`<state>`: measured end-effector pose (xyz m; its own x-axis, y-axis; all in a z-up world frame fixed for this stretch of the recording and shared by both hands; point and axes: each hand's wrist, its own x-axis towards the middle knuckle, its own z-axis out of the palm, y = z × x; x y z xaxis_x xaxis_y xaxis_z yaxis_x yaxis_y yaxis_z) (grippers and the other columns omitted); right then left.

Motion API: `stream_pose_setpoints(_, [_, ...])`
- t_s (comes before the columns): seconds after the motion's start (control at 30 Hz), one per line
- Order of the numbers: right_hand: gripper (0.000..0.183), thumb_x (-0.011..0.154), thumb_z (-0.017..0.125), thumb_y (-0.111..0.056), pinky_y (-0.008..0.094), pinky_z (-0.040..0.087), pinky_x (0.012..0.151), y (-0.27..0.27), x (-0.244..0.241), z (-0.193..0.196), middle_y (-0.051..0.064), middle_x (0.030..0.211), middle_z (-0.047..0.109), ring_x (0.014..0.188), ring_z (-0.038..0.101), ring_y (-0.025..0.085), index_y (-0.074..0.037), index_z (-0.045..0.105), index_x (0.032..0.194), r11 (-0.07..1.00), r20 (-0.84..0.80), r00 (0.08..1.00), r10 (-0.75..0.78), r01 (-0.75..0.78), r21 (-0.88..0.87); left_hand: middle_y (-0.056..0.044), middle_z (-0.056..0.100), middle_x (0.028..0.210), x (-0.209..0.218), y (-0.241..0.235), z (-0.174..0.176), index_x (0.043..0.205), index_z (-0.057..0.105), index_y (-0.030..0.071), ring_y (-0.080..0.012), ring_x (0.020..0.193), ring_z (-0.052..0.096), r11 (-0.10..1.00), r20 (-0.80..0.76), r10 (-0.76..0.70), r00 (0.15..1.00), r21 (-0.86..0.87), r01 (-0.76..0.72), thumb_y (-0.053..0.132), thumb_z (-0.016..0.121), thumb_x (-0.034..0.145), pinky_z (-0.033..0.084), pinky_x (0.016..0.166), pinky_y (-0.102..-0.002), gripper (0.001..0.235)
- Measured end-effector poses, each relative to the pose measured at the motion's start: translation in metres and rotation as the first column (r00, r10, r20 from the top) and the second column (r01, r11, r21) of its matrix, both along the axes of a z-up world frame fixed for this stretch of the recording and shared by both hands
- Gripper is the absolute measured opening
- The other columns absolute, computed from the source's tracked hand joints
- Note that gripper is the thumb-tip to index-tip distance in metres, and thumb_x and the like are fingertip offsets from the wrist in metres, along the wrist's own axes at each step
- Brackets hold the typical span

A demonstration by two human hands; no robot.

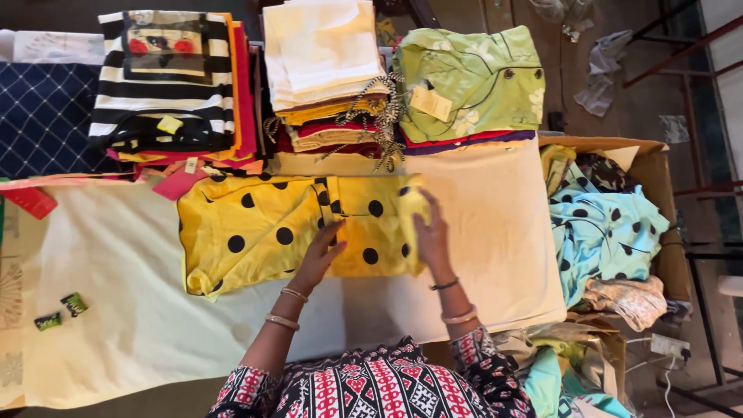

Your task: The person folds a white cloth on a table, then picks up a yellow polka-dotted cloth from a nearby box and folds it. The person places the folded white cloth on a stack of other folded clothes.

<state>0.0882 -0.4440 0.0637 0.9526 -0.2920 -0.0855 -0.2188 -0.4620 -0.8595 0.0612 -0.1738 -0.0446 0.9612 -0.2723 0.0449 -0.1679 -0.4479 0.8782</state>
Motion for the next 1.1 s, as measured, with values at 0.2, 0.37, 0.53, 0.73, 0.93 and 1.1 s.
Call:
stream_pose_setpoints(0.2, [0.060, 0.093, 0.058, 0.006, 0.043, 0.044, 0.113, 0.142, -0.005, 0.000, 0.020, 0.142, 0.058, 0.136, 0.055, 0.035, -0.004, 0.047, 0.150, 0.857, 0.318, 0.812, 0.489, -0.515, -0.005, -0.009, 0.058, 0.143, 0.005, 0.057, -0.051, 0.153, 0.048, 0.013, -0.0251, 0.130, 0.054, 0.432, -0.441, -0.465, 0.768, -0.870, -0.238, 0.059, 0.042, 0.102, 0.048, 0.100, -0.046, 0.069])
stream_pose_setpoints(0.37, [0.075, 0.090, 0.070, -0.011, 0.044, 0.054, 0.084, 0.212, -0.026, 0.015, 0.027, 0.134, 0.048, 0.094, 0.063, 0.036, -0.011, 0.033, 0.155, 0.520, 0.090, 0.531, 0.843, -0.845, 0.125, -0.008, 0.066, 0.128, 0.009, 0.124, -0.047, 0.145, 0.050, 0.007, -0.0262, 0.118, 0.060, 0.190, -0.698, -0.292, 0.654, -0.712, -0.676, 0.059, 0.053, 0.098, 0.046, 0.101, -0.041, 0.070])
stream_pose_setpoints(0.53, [0.044, 0.099, 0.064, -0.016, 0.040, 0.058, 0.084, 0.186, -0.043, -0.010, 0.015, 0.120, 0.063, 0.093, 0.070, 0.028, -0.016, 0.055, 0.142, 0.604, -0.029, 0.620, 0.784, -0.752, 0.264, -0.007, 0.068, 0.124, 0.011, 0.112, -0.011, 0.145, 0.047, 0.002, -0.0222, 0.111, 0.063, 0.813, -0.441, 0.167, 0.882, -0.445, -0.376, 0.024, 0.076, 0.086, 0.052, 0.092, -0.034, 0.069])
stream_pose_setpoints(0.73, [0.024, 0.099, 0.064, -0.009, 0.040, 0.051, 0.097, 0.117, -0.040, -0.041, 0.013, 0.114, 0.066, 0.110, 0.063, 0.031, -0.005, 0.067, 0.123, 0.810, 0.162, 0.795, 0.584, -0.583, -0.061, -0.024, 0.074, 0.101, 0.007, 0.092, -0.029, 0.139, 0.059, 0.006, -0.0165, 0.085, 0.073, 0.904, -0.132, 0.426, 0.895, 0.030, -0.425, 0.010, 0.076, 0.093, 0.055, 0.072, -0.036, 0.049])
stream_pose_setpoints(0.93, [0.023, 0.097, 0.064, -0.007, 0.039, 0.054, 0.094, 0.088, -0.046, -0.043, 0.012, 0.122, 0.061, 0.111, 0.063, 0.031, -0.006, 0.066, 0.120, 0.914, 0.062, 0.912, 0.405, -0.403, -0.044, -0.014, 0.073, 0.121, 0.006, 0.140, 0.030, 0.136, 0.063, 0.007, -0.0096, 0.090, 0.065, 0.892, -0.152, 0.340, 0.928, -0.262, -0.369, -0.008, 0.061, 0.087, 0.055, 0.079, -0.029, 0.051])
stream_pose_setpoints(1.1, [0.032, 0.098, 0.061, -0.004, 0.038, 0.055, 0.102, 0.104, -0.044, -0.035, 0.015, 0.134, 0.057, 0.130, 0.054, 0.034, -0.006, 0.063, 0.129, 0.857, 0.242, 0.824, 0.512, -0.509, -0.078, -0.008, 0.070, 0.122, 0.011, 0.241, -0.003, 0.138, 0.064, 0.004, -0.0065, 0.100, 0.062, 0.809, -0.237, 0.444, 0.864, -0.310, -0.500, 0.006, 0.067, 0.099, 0.054, 0.087, -0.026, 0.039])
